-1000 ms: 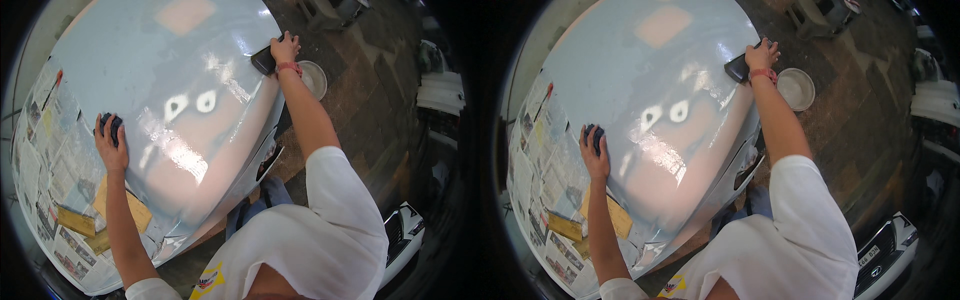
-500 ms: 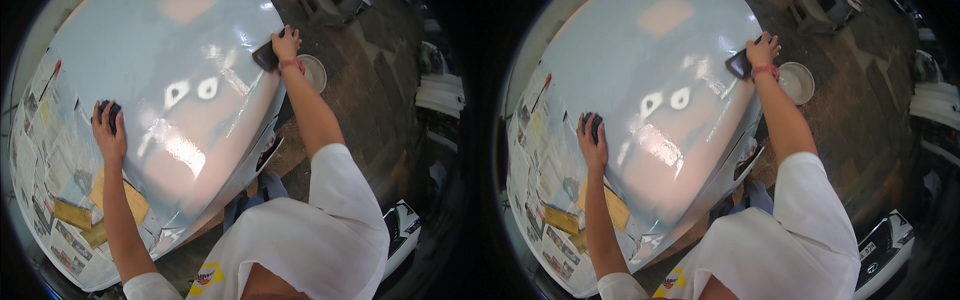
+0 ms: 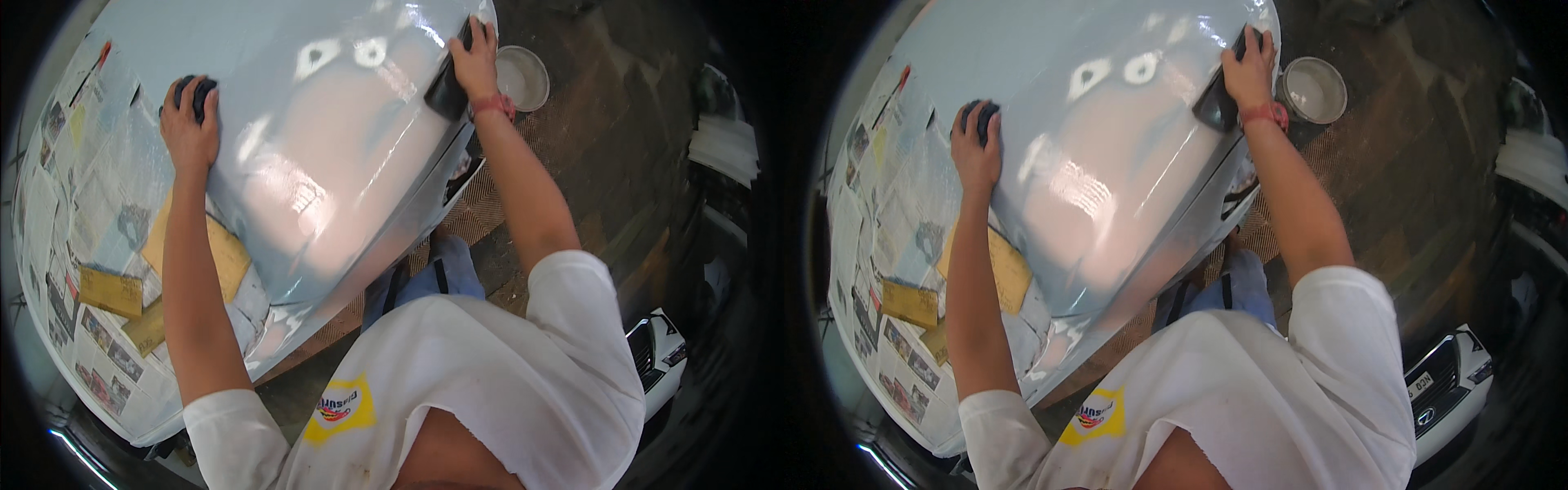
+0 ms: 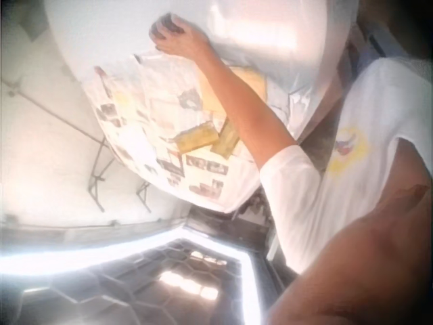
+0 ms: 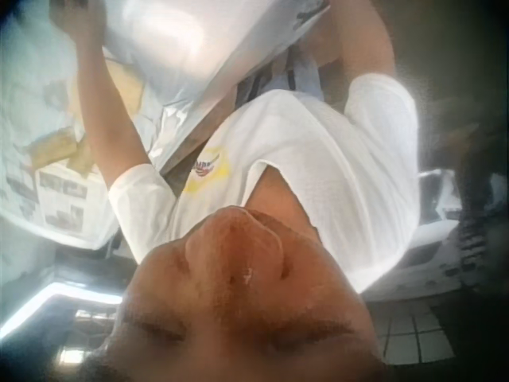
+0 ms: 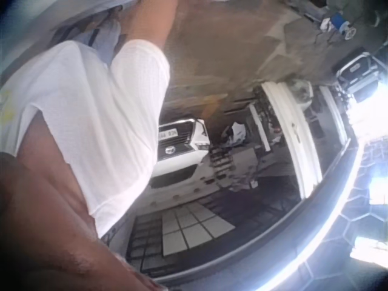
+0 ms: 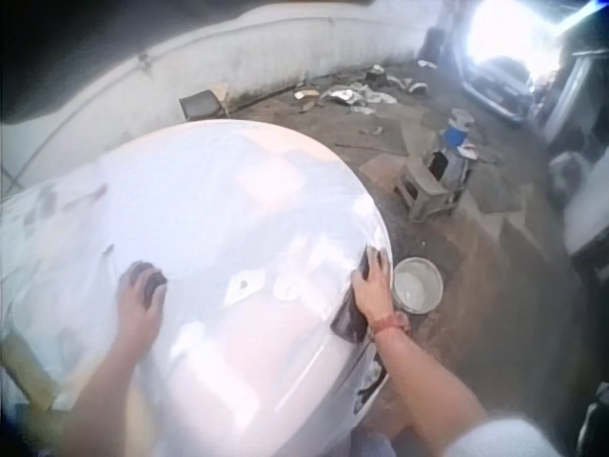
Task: The person sands a white car hood using a sanding block and a cloth, repeatedly dipping the block into a bucket of water. The person wipes the surface and changes sandpaper sheets during the process.
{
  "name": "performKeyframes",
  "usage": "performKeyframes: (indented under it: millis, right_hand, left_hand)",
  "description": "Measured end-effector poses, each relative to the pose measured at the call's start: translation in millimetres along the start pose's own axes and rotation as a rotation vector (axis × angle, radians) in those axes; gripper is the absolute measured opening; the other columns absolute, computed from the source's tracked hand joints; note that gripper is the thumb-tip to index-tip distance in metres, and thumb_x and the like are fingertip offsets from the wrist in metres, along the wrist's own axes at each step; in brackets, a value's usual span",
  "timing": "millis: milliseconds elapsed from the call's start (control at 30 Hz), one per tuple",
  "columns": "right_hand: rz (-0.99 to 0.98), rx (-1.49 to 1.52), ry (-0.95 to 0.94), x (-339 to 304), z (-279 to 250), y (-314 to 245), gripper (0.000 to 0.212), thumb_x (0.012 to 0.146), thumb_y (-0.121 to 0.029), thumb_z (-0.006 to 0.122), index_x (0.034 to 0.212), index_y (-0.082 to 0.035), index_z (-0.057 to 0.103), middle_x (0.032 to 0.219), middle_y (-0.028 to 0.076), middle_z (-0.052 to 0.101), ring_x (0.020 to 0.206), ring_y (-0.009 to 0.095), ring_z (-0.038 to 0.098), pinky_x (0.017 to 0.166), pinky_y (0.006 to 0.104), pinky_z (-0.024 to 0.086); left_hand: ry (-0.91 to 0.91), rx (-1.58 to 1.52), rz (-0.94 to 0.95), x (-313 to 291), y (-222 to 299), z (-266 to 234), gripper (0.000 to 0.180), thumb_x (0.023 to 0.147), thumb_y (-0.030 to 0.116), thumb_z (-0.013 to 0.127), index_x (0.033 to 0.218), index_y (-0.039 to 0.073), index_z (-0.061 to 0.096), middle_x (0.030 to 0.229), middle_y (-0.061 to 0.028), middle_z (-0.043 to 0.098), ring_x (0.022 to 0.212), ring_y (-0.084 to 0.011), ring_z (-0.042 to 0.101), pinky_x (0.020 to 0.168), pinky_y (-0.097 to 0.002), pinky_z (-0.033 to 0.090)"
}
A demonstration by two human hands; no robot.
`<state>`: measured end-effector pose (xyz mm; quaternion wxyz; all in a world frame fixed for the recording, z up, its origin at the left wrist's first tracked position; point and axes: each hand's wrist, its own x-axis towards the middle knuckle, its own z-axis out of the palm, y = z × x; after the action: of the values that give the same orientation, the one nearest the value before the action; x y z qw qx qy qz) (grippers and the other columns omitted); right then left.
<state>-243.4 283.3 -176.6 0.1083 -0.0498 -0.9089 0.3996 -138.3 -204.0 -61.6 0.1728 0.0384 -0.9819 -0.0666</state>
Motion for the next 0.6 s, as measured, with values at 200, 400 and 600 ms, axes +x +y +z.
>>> performKeyframes:
  millis: [200,400,600]
  right_hand:
    - [-0.31,0.103,-0.297,-231.2,-1.8,-160.5,0.075,0.097,-0.019,0.066,0.166,0.0,0.043,0.175,0.034,0.027,0.162,0.06,0.025,0.132,0.0727,0.022]
    - [-0.328,0.155,-0.231,-249.1,-2.5,-147.1,0.076,0.099,-0.024,0.067,0.17,-0.009,0.044,0.178,0.031,0.025,0.161,0.062,0.024,0.133,0.0708,0.021]
    - [-0.067,-0.03,0.012,-199.9,19.6,-135.2,0.075,0.103,-0.027,0.067,0.168,-0.003,0.042,0.175,0.035,0.027,0.159,0.066,0.022,0.133,0.0698,0.02]
  left_hand:
    - [0.115,0.081,0.026,-15.5,-17.1,-10.6,0.034,0.107,0.038,0.071,0.13,0.014,0.076,0.141,-0.0186,0.069,0.131,-0.0412,0.065,0.112,-0.0491,0.05]
    - [0.073,-0.201,0.173,-36.8,40.1,-50.7,0.025,0.102,0.026,0.081,0.117,0.006,0.078,0.115,-0.0143,0.076,0.101,-0.0336,0.076,0.087,-0.0408,0.06]
    - [-0.048,-0.489,0.289,-87.1,163.2,-99.7,0.03,0.093,0.032,0.089,0.101,0.005,0.081,0.088,-0.0161,0.076,0.076,-0.0335,0.075,0.071,-0.0399,0.059]
